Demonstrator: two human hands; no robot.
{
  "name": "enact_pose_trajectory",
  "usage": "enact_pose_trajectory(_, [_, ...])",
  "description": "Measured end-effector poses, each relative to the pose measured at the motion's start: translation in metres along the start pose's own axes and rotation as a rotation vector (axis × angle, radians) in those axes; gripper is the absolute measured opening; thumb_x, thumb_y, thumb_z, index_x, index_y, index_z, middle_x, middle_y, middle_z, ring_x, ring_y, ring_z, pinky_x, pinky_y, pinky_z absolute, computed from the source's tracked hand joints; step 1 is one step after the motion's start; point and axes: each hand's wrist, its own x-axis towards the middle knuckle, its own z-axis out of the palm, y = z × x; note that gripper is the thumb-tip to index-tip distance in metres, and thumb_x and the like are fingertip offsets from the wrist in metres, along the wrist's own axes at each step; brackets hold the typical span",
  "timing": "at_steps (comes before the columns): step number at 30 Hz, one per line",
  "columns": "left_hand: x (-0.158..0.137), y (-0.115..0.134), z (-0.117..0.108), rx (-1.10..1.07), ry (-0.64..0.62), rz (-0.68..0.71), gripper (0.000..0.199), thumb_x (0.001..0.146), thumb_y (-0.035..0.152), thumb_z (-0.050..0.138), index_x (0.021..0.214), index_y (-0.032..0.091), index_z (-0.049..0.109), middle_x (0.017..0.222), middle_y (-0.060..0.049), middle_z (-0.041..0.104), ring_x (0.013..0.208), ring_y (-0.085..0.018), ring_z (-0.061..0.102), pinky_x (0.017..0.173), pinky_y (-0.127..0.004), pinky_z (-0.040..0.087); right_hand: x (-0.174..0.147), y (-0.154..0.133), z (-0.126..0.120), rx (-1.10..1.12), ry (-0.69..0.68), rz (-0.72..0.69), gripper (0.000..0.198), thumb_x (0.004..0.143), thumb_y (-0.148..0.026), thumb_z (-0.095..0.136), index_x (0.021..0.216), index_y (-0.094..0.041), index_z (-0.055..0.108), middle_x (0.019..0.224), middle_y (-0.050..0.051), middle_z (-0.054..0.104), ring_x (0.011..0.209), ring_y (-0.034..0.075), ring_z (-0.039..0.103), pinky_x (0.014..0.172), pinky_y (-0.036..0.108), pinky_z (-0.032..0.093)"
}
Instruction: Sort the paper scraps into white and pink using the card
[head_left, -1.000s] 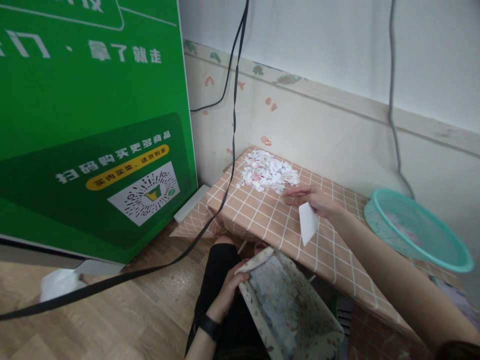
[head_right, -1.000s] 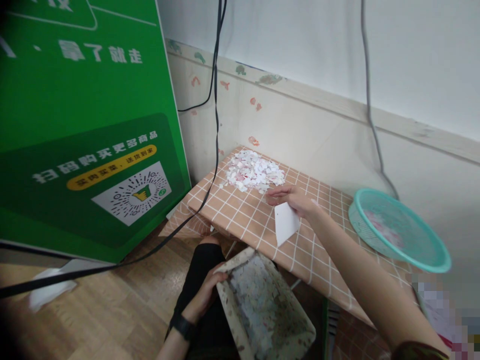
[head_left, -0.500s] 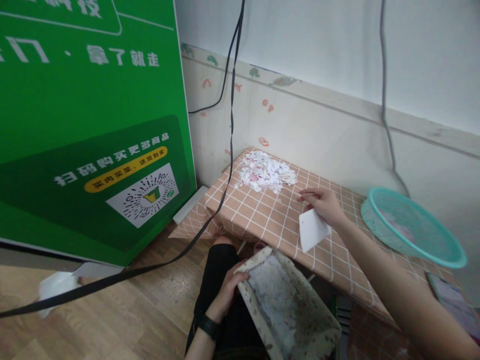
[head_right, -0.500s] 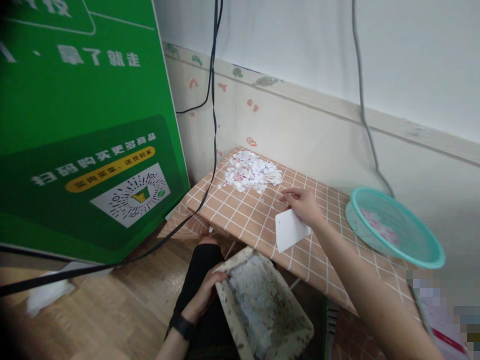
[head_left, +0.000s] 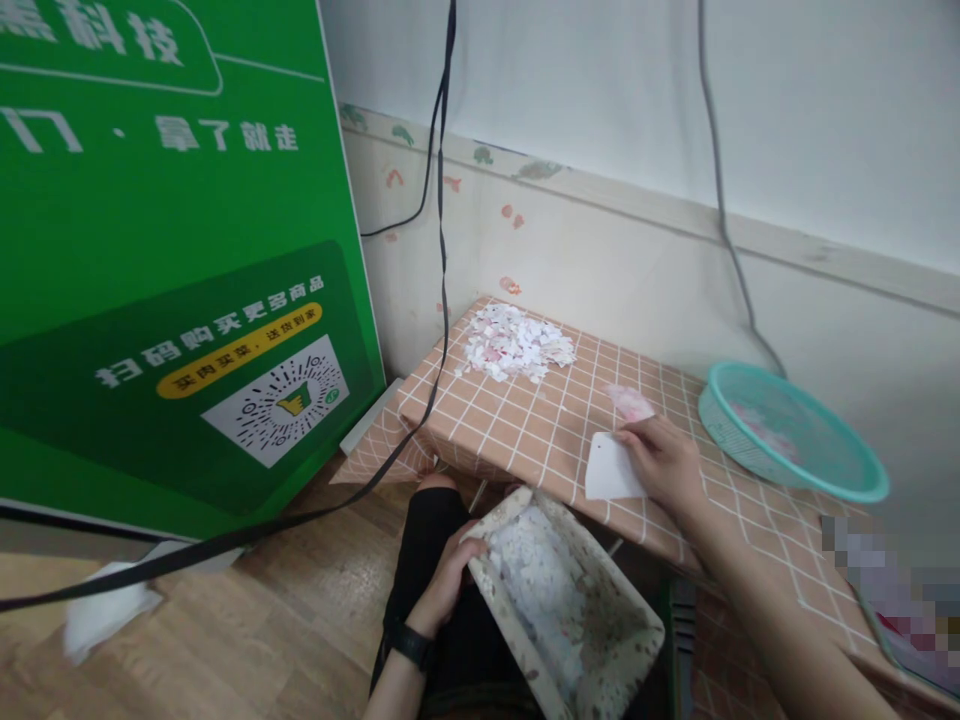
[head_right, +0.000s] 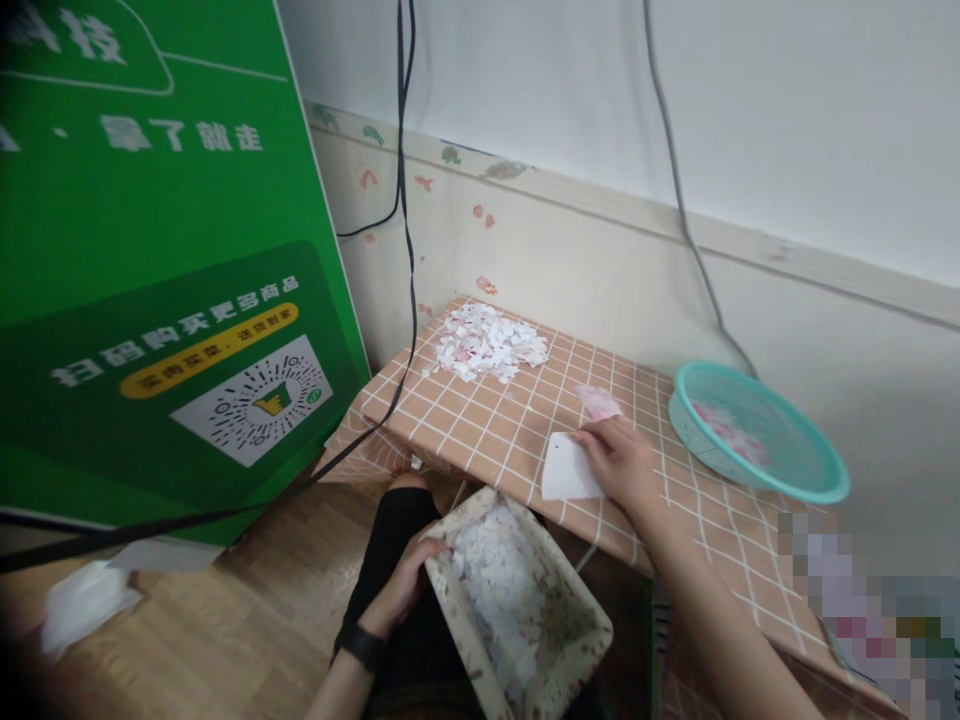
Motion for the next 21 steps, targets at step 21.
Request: enact_pose_trajectory(21, [-0.048,0.056,-0.019,0.128,0.446,0.050,0.045,0.074,0.047,0.070,0.109,0.019,0.068,0.087,-0.004,0.069,0.078,-0.025,0.066,0.060,-0.032,0.056,0.013,-0.030,0.003,-0.289,-0.076,-0.027,0.032,0.099,-0.039,0.047,0.108,-0.025,0.075,0.095,0.011,0.078,0.085,0.027,0.070,0.073,0.034,0.045])
